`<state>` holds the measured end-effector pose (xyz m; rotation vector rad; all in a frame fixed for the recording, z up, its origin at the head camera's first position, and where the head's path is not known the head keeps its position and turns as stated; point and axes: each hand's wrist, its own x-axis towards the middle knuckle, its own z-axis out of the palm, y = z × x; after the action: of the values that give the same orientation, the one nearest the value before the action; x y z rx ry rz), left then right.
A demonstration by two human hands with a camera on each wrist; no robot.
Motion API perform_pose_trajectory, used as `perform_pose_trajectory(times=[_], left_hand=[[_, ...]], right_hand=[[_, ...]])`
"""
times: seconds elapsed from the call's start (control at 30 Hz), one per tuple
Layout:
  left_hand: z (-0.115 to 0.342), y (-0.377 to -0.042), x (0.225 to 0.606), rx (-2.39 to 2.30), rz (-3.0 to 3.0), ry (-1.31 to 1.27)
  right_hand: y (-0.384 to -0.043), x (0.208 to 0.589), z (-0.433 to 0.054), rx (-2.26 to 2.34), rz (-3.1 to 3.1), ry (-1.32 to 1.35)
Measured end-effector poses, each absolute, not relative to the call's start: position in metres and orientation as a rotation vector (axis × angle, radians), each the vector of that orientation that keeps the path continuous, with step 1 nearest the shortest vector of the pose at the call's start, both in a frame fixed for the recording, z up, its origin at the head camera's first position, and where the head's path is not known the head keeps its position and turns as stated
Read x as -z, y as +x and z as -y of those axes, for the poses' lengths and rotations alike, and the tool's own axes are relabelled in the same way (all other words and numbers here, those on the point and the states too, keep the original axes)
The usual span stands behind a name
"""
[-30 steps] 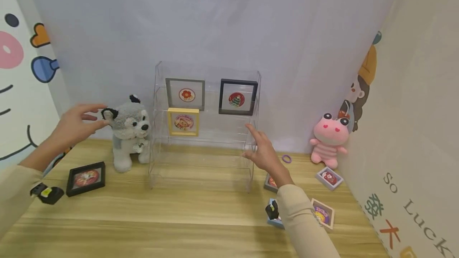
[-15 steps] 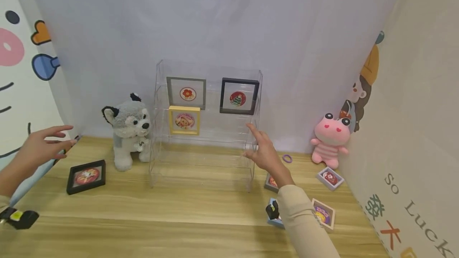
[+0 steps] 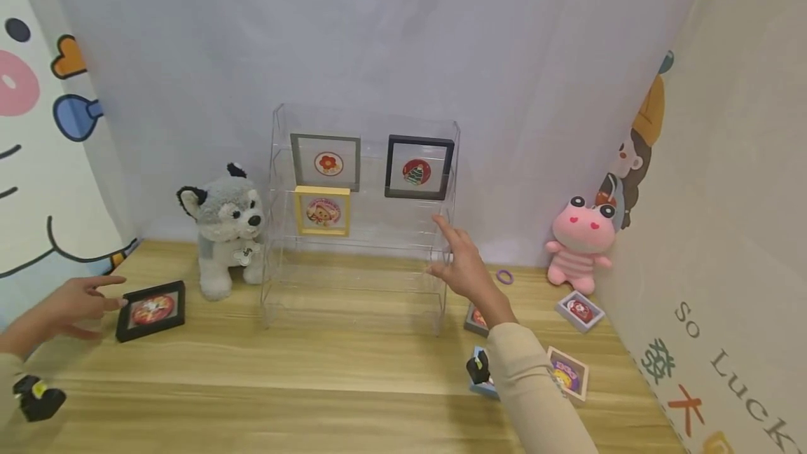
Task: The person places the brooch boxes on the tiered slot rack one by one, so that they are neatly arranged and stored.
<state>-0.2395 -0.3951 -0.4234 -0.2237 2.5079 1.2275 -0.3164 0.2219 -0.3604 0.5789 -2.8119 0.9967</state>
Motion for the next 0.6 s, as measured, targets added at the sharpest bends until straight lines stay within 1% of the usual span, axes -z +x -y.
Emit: perform_pose_trajectory(times=[0.23,0.6], left_hand=[[0.388,-0.247,0.433,-1.162,-2.506,-0.211],[0.378,-0.259,0.435,-1.121,-2.528,-0.237]], right_hand=[[-0.317,0.360,-0.222,-1.001,2.810,0.586],[-0.317,0.360,-0.222,-1.012,2.813,0.572]])
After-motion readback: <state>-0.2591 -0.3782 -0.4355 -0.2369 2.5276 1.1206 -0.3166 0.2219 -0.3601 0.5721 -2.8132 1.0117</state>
